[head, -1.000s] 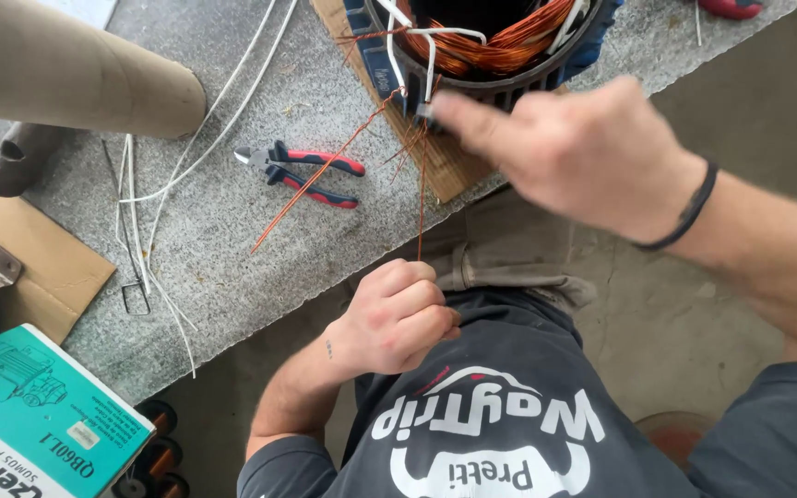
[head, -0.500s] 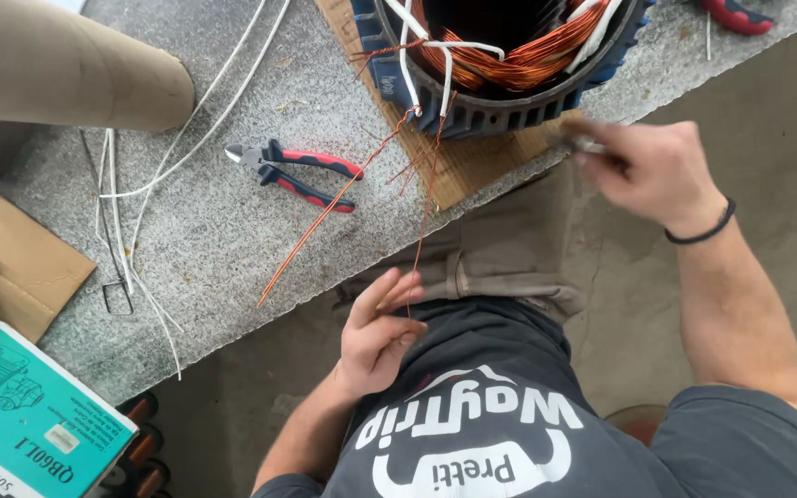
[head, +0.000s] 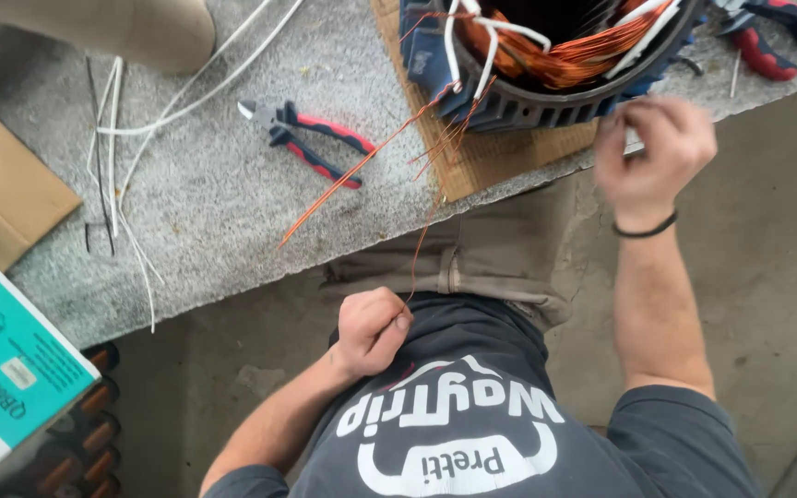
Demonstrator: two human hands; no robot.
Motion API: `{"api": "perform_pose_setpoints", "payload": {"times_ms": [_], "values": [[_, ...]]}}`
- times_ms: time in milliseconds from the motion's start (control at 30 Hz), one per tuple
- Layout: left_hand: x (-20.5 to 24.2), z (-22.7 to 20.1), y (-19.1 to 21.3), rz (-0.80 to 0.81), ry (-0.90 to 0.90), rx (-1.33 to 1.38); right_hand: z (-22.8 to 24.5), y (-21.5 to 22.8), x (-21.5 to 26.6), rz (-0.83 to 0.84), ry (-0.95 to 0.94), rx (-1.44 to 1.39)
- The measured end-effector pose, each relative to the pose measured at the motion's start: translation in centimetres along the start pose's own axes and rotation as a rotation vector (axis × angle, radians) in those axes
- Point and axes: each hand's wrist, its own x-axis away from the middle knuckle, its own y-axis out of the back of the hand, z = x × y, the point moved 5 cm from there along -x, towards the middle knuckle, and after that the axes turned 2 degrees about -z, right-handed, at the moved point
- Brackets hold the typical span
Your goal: The person works at a workbench rewinding an electric motor stator. They cut white plastic insulation tubing into short pieces, insert the pieces into a cardboard tube, then pull and arrange copper magnet wire around the stator slots, twisting and positioning the wire ends by hand.
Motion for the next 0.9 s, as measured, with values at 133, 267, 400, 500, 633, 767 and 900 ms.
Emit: {"api": "perform_pose_setpoints", "payload": {"times_ms": [133, 267, 400, 500, 633, 767, 900], "values": [[-0.8, 0.2, -1.1, -0.013, 0.025, -0.011, 10.5, -1.5, 3.2, 0.124, -0.202, -0.357], [-0.1, 1.1, -2.6, 0.077, 0.168, 0.056, 16.3, -3.6, 6.4, 0.560, -0.614, -1.124], [0.6, 3.3, -3.2, 0.227, 0.504, 0.355, 16.5, -5.8, 8.2, 0.791, -0.924, -1.474], [-2.9, 0.1, -0.8, 0.341, 0.153, 0.095, 16.2, -6.0, 9.0, 0.918, -1.019, -1.539], [-5.6, -0.3, 1.4, 0.167, 0.246, 0.032, 15.9, -6.7, 9.2, 0.968, -1.004, -1.511], [-7.1, 0.1, 1.8, 0.030, 0.342, 0.142, 16.3, -7.1, 9.2, 1.013, -0.911, -1.513], [-7.1, 1.8, 0.6, 0.125, 0.498, 0.536, 17.1, -7.0, 11.0, 1.020, -0.852, -1.582]]}}
